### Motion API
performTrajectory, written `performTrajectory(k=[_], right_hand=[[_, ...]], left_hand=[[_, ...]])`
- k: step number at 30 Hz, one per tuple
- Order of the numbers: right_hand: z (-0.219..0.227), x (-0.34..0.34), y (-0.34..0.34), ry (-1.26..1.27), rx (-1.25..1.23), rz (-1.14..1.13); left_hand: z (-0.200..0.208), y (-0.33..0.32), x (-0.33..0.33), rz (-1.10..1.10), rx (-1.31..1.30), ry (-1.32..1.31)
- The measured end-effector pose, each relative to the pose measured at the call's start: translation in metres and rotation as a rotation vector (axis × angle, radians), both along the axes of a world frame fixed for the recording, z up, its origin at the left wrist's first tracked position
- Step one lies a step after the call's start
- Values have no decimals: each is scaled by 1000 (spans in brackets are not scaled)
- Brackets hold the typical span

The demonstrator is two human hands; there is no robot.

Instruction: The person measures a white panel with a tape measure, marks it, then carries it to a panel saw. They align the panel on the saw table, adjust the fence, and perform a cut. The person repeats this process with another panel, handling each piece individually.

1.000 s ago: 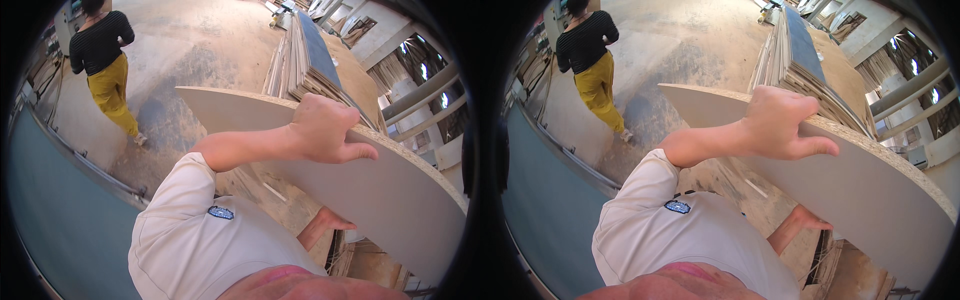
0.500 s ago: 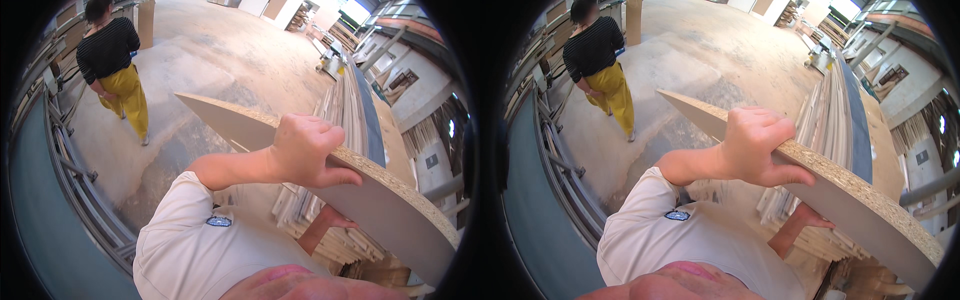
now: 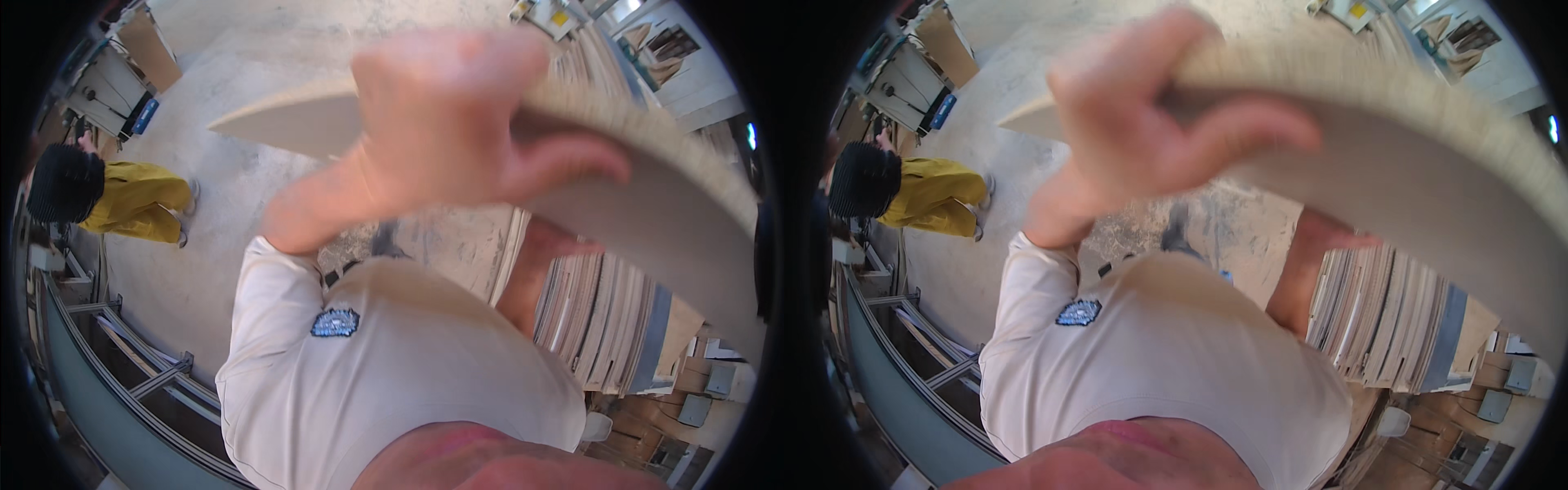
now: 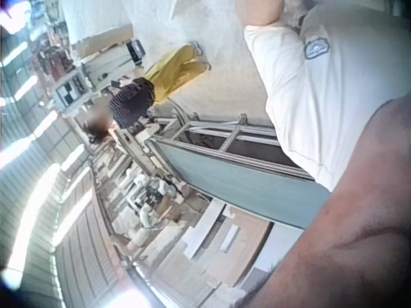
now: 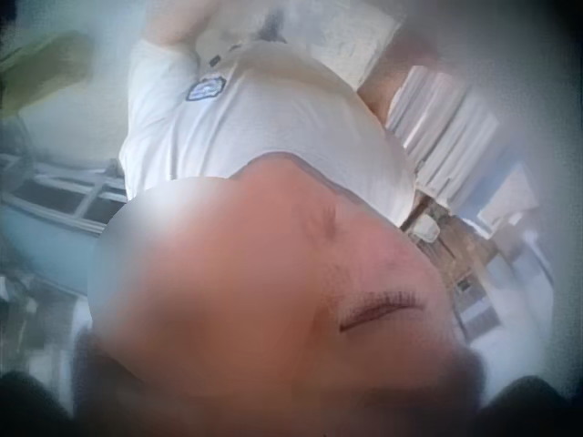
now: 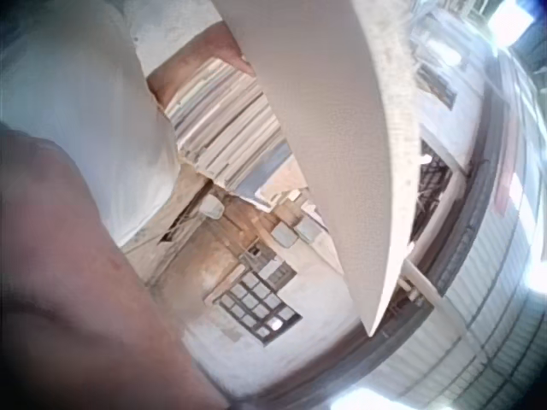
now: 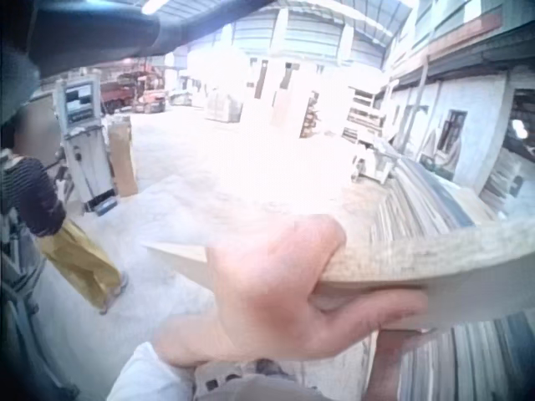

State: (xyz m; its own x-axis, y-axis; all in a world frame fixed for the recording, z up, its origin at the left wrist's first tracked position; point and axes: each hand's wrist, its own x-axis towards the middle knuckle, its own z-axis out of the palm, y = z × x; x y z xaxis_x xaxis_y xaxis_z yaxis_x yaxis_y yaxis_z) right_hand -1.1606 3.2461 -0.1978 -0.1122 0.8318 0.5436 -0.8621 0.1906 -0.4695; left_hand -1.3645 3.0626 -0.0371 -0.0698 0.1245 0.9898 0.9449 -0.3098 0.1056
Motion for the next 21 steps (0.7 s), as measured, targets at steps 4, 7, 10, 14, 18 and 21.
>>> performTrajectory(k=[4,7,10,14,18,21], right_hand=[[-2,-125,118,37,-2,197],[6,-211,200,-125,-84,88],[17,-311,290,-25,-101,229],[3,-430,389,-15,-98,356],[-9,-543,486,9,-128,399],[-11,-613,556,39,-202,413]], left_hand=[[15,111,-93,40,134,-19],[18,174,-166,-254,84,-220],[24,239,-256,-81,115,-121],[13,318,-347,84,111,-164],[9,422,-447,164,86,-198],[16,507,-518,200,54,-242]])
